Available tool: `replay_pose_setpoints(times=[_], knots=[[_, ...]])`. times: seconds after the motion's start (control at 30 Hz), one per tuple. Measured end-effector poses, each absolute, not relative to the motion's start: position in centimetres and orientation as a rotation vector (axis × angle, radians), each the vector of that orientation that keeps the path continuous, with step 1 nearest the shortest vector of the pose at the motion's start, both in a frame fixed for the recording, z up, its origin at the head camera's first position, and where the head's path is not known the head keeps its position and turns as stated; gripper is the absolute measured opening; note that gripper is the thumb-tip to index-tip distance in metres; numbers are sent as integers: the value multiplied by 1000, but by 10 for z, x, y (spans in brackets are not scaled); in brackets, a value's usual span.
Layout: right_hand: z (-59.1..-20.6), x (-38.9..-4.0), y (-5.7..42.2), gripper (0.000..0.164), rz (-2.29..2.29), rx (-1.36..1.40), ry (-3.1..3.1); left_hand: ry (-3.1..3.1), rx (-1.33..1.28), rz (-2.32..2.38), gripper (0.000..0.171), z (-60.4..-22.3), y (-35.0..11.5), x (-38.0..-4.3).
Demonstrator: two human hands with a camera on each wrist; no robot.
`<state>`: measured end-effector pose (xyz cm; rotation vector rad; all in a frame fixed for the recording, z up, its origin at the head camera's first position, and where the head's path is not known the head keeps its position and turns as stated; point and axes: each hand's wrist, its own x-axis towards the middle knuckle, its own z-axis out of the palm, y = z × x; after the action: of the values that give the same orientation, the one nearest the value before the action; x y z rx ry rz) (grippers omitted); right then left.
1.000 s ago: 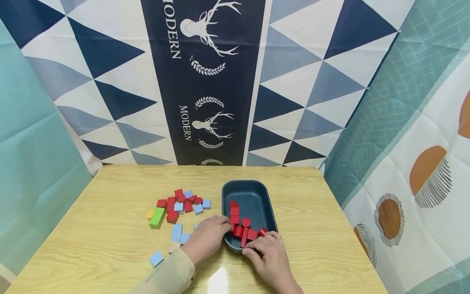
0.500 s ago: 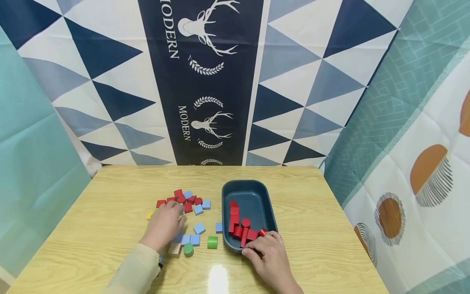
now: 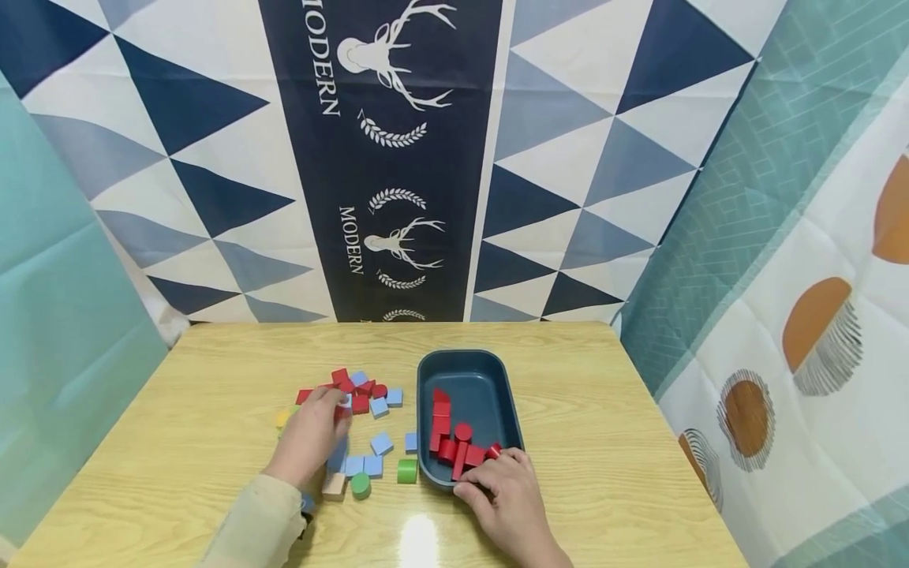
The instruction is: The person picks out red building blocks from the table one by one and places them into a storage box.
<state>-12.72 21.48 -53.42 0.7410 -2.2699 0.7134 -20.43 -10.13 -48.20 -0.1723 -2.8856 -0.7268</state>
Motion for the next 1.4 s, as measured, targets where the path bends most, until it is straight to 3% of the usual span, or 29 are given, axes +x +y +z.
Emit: replay_pose_setpoints(times=[0.2, 0.33, 0.43, 0.57, 0.87, 1.4], knots=[[-533, -128, 217, 18, 713, 732, -2280, -2680, -453, -992, 30, -447, -50, -199], [-535, -128, 217, 19, 713, 748, -2241, -2681, -773, -961, 27, -450, -10, -207], [-536, -128, 215, 21, 723, 758, -2241, -2735, -871, -949, 26, -464, 14, -218], [-537, -126, 214, 20, 739, 747, -2292, -2829, -834, -935, 24, -485, 35, -231], [-539, -128, 216, 19, 737, 733, -2299, -2858, -844, -381, 12, -503, 50, -241], [-535, -127, 216, 24, 705, 726, -2309, -2784, -819, -299, 8, -511, 51, -244]])
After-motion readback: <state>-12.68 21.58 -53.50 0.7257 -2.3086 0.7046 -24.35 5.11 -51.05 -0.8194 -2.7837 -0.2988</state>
